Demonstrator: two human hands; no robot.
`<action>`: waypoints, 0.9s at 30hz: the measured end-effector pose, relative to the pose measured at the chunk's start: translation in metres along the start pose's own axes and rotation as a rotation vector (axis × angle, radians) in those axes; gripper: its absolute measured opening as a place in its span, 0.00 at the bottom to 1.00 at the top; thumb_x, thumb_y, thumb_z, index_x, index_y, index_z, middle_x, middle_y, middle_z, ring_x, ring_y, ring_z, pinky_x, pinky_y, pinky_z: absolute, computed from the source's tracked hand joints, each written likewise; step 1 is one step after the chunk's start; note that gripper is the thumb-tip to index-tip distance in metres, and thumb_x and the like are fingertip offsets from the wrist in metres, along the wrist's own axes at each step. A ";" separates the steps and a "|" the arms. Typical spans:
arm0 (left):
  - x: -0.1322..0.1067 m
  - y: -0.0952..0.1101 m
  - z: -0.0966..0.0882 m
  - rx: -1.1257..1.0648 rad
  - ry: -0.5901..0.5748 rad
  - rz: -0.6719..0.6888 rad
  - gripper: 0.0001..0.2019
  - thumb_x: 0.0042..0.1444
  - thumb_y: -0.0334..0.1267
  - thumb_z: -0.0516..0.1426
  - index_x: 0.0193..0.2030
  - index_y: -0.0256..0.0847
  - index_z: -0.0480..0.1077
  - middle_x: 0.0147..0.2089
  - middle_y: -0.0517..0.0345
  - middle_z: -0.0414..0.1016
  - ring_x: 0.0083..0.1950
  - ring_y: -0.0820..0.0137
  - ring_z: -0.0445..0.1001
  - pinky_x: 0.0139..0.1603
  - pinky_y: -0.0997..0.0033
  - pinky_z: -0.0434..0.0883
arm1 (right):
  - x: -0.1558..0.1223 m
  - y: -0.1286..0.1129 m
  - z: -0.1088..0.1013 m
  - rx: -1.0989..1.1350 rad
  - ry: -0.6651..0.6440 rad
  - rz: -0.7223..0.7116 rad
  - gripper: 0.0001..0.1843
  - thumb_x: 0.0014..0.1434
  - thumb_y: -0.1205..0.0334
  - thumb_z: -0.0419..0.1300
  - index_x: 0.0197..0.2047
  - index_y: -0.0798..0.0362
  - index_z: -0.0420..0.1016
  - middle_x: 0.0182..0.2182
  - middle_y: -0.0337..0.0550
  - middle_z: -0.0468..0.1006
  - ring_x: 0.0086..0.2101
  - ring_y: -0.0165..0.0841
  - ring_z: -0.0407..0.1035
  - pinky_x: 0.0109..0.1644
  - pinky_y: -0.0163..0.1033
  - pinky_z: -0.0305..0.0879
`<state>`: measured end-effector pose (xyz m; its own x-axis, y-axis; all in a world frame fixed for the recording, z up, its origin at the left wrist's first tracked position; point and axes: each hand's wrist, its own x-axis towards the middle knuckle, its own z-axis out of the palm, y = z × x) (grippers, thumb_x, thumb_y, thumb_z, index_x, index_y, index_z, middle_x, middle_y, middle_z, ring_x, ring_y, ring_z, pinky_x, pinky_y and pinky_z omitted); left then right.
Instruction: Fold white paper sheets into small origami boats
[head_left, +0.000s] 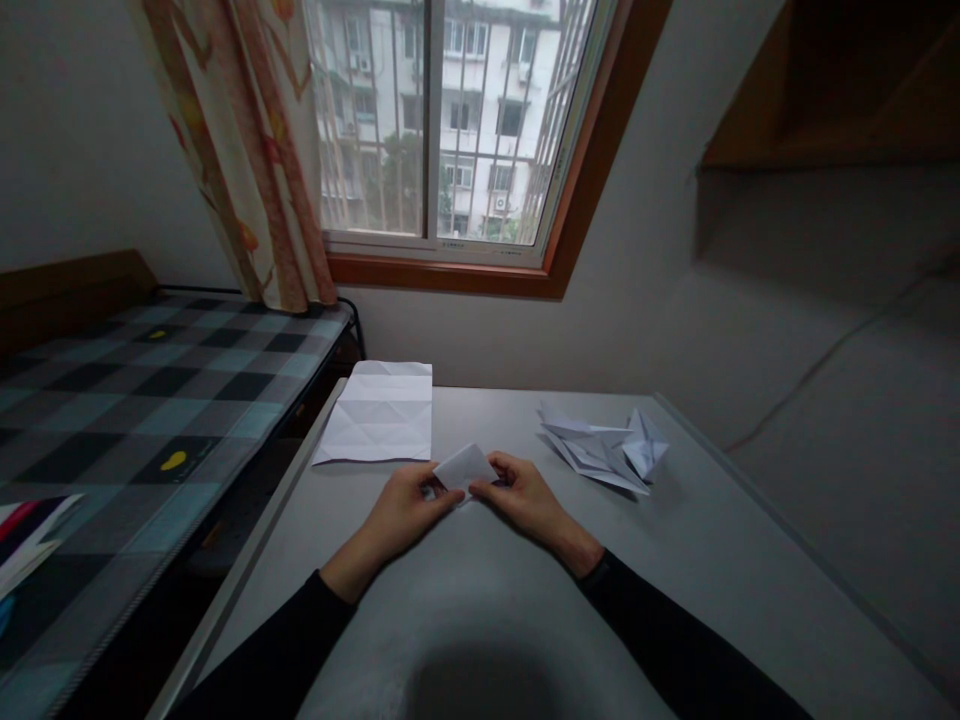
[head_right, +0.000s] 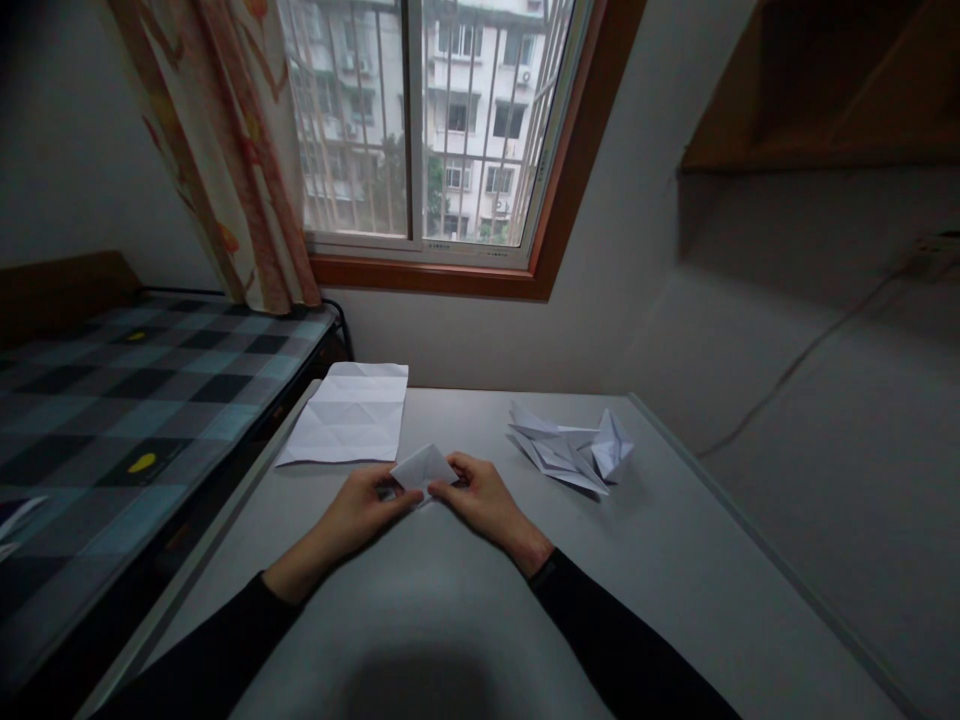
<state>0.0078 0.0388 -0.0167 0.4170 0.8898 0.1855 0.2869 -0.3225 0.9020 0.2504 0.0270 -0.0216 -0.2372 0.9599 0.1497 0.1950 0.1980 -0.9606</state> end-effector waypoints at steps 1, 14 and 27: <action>0.000 -0.001 -0.001 0.010 -0.007 0.004 0.13 0.64 0.49 0.68 0.39 0.40 0.84 0.34 0.57 0.82 0.36 0.65 0.75 0.39 0.69 0.66 | 0.000 0.000 0.000 0.002 -0.005 0.003 0.15 0.63 0.52 0.76 0.49 0.51 0.86 0.42 0.44 0.89 0.41 0.41 0.82 0.47 0.42 0.75; -0.001 0.002 0.000 0.189 0.010 0.039 0.15 0.62 0.49 0.69 0.31 0.41 0.81 0.29 0.59 0.77 0.34 0.66 0.72 0.40 0.68 0.64 | 0.000 0.001 0.002 0.037 -0.015 0.027 0.17 0.63 0.51 0.76 0.50 0.51 0.86 0.43 0.43 0.89 0.42 0.42 0.83 0.47 0.42 0.76; -0.001 0.014 -0.005 0.007 0.119 0.004 0.16 0.69 0.52 0.64 0.48 0.44 0.87 0.44 0.54 0.88 0.42 0.62 0.82 0.46 0.67 0.73 | -0.004 -0.012 0.000 -0.090 -0.054 -0.015 0.18 0.73 0.44 0.66 0.47 0.51 0.86 0.37 0.40 0.86 0.36 0.37 0.77 0.40 0.39 0.71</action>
<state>0.0065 0.0351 -0.0026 0.3130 0.9204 0.2341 0.2918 -0.3278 0.8986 0.2491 0.0206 -0.0102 -0.2911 0.9451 0.1483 0.2754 0.2313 -0.9331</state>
